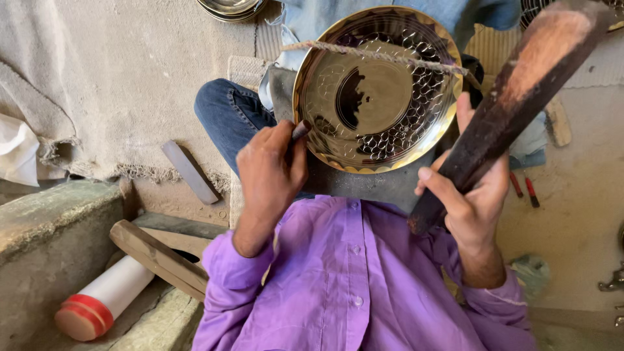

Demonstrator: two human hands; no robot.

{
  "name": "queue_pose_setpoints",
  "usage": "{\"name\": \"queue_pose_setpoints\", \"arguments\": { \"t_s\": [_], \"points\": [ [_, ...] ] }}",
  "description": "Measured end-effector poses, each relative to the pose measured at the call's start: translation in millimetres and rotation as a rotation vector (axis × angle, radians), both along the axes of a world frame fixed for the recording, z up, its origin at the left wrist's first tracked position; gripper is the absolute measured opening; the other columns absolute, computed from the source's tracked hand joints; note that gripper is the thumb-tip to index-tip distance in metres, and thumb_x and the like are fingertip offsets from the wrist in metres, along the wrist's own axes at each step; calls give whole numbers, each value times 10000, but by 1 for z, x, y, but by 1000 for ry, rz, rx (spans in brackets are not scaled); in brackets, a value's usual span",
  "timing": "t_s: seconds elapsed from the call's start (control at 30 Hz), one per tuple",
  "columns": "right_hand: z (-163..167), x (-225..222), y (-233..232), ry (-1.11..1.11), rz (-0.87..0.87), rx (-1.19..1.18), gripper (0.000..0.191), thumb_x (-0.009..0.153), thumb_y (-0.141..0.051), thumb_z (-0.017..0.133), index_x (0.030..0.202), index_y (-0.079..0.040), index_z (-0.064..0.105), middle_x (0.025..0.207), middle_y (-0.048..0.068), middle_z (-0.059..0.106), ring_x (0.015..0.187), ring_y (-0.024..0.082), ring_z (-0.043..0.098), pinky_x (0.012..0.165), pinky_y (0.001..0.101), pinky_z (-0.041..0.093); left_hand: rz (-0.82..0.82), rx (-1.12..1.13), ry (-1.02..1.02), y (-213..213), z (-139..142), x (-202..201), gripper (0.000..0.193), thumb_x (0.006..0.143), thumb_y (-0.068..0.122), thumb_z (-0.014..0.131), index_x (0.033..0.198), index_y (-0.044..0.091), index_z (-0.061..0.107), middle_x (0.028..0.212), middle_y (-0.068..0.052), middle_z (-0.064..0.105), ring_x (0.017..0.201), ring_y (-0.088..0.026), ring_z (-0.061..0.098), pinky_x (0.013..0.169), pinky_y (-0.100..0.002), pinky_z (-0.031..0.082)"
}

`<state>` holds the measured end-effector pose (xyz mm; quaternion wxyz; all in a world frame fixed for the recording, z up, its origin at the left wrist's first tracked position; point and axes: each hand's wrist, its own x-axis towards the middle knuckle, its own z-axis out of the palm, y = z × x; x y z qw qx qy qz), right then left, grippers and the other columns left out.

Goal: The person sits on the floor with a brass plate resting on a sandbag on their lap and hammers a small punch with a wooden mallet to emboss a decorative pattern into the plate, repositioning the punch across the design as they work.

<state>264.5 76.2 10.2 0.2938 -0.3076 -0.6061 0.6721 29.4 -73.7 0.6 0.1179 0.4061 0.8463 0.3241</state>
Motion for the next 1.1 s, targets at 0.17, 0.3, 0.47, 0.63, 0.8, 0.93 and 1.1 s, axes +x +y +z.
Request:
{"name": "queue_pose_setpoints", "arguments": {
  "t_s": [0.17,0.3,0.47,0.63,0.8,0.93,1.1],
  "points": [
    [8,13,-33,-2,-21,-120,807,891,109,647,1607,57,280,1750,324,292,729,114,652,684,277,568,-39,-30,152,19,11,-38,311,995,242,775,884,38,568,736,-142,581,688,-346,589,613,-487,426],
    [13,19,-60,-86,18,-190,803,864,132,636,1581,58,281,1699,349,318,706,138,643,682,284,560,-103,90,176,32,13,-45,185,982,131,718,950,47,556,840,-132,620,792,-351,618,671,-464,459],
    [8,11,-47,-21,-44,-131,827,877,131,634,1610,41,263,1712,329,322,732,141,646,687,289,565,28,18,89,20,7,-22,255,948,129,752,873,21,533,746,-164,555,690,-363,580,617,-486,422],
    [2,9,-9,56,-53,-74,811,912,141,660,1615,24,273,1727,301,294,737,127,634,637,296,578,60,20,-16,6,6,8,258,937,131,750,839,37,530,714,-154,553,692,-360,591,612,-476,431],
    [-14,28,7,71,-7,-41,794,897,136,670,1580,30,278,1698,337,341,721,147,648,640,305,592,100,57,74,11,21,10,221,967,135,757,955,-7,588,834,-159,577,784,-349,581,684,-463,458],
    [-50,49,15,18,-142,239,771,984,123,690,1607,1,252,1453,297,555,735,177,659,705,310,597,30,281,-45,24,34,16,231,1004,-7,584,1231,-8,626,1065,-137,571,978,-291,563,824,-409,479],
    [-106,69,14,-43,-306,356,750,1023,76,723,1570,-1,215,1170,196,633,839,203,689,780,310,610,-211,365,-302,50,31,33,286,1009,19,696,1281,102,720,991,-83,551,925,-214,527,799,-322,437]
  ]
}}
